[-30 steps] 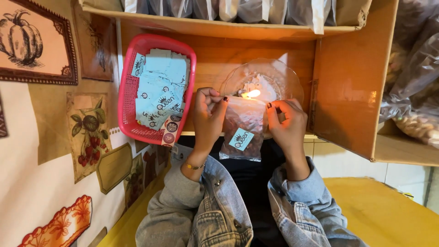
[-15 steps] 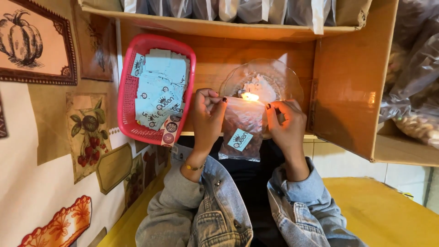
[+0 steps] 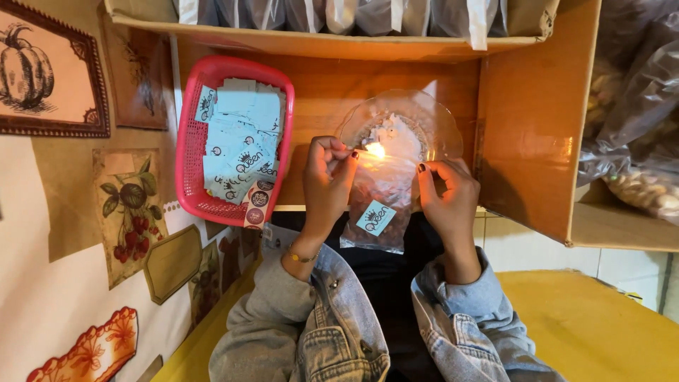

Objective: The person is sealing small plastic bags by melting the edges over a candle flame and then applying a label sticker to each bag.

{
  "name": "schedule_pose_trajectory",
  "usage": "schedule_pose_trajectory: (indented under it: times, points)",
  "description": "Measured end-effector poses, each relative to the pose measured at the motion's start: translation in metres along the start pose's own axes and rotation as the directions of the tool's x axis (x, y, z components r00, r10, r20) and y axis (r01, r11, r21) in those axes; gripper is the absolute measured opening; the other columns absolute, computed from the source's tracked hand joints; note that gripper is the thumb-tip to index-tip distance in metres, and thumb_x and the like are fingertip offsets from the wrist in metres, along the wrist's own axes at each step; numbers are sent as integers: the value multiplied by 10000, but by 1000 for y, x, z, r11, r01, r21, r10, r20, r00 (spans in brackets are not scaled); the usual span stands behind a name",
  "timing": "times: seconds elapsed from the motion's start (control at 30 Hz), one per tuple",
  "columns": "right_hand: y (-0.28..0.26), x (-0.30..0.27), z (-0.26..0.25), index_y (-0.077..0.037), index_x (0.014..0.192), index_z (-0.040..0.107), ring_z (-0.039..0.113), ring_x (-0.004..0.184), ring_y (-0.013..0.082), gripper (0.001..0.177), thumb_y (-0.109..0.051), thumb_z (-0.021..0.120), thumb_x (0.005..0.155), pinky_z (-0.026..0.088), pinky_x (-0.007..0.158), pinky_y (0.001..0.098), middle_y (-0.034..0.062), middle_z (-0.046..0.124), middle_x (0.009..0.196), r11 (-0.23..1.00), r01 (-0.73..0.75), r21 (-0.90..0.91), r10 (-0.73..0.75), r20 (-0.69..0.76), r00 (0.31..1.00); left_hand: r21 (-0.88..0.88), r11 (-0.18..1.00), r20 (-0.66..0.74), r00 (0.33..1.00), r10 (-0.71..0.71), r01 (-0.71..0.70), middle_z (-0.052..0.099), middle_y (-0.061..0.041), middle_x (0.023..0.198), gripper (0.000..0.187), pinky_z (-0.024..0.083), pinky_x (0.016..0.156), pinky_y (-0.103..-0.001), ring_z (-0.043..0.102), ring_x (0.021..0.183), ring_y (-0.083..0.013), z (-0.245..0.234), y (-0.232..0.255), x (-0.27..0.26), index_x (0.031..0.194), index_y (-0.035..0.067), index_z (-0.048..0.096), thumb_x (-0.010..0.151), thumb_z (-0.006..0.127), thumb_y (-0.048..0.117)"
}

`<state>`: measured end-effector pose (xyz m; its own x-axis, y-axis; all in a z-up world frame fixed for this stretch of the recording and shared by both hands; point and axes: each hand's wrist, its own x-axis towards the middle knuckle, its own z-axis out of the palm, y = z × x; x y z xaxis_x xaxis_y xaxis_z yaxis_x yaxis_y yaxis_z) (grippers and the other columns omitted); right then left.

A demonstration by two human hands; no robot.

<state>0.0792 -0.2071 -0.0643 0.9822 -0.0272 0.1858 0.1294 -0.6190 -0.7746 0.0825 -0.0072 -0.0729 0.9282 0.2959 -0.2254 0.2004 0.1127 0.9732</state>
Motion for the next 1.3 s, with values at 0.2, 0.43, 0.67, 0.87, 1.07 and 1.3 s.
schedule_pose_trajectory:
  times: [0.2,0.43,0.67,0.87,1.07,1.3]
  points:
    - [11,-3,-1,-27,819,725,669,785,318,121,-17,745,939,544,766,384,120,654,695,1000,21,8,-21,-18,1000,34,999,-8,1000,0,0,660,-121,836,181,591,878,-379,722,1009,-245,8,2,-2,1024,73,529,914,669,45]
    - [14,-6,-4,-39,812,720,665,772,317,142,-26,739,953,537,740,372,108,655,695,1000,6,8,-6,-33,999,87,996,5,1000,1,-2,691,-117,842,198,616,849,-379,749,956,-264,11,2,-3,1022,74,531,899,684,51]
    - [14,-4,-3,-40,816,728,676,794,335,121,-18,746,933,542,742,379,114,666,700,1000,17,2,-17,-31,999,61,998,8,1000,7,-7,679,-120,826,201,609,868,-368,741,946,-253,9,2,-1,1011,72,524,899,690,52]
    - [5,-1,2,-34,823,733,669,787,314,119,-1,736,937,543,760,382,104,674,700,1000,27,15,-26,-27,999,27,1000,-21,1000,11,-10,663,-112,831,192,602,886,-371,726,987,-252,1,2,0,1011,74,521,899,673,38]
    - [1,1,5,-26,826,732,655,777,304,115,-5,741,939,549,788,397,106,671,698,999,36,13,-35,-20,999,-9,1000,-2,1000,-6,5,660,-105,853,193,617,865,-380,726,1006,-254,-6,-5,3,1038,86,509,927,667,67]
    - [0,4,10,-34,826,729,663,782,309,110,-9,747,932,548,776,386,103,672,700,999,55,1,-55,-1,999,-7,1000,4,1000,23,-23,659,-109,850,208,604,859,-364,712,982,-226,-13,-6,5,1053,91,490,942,666,78]
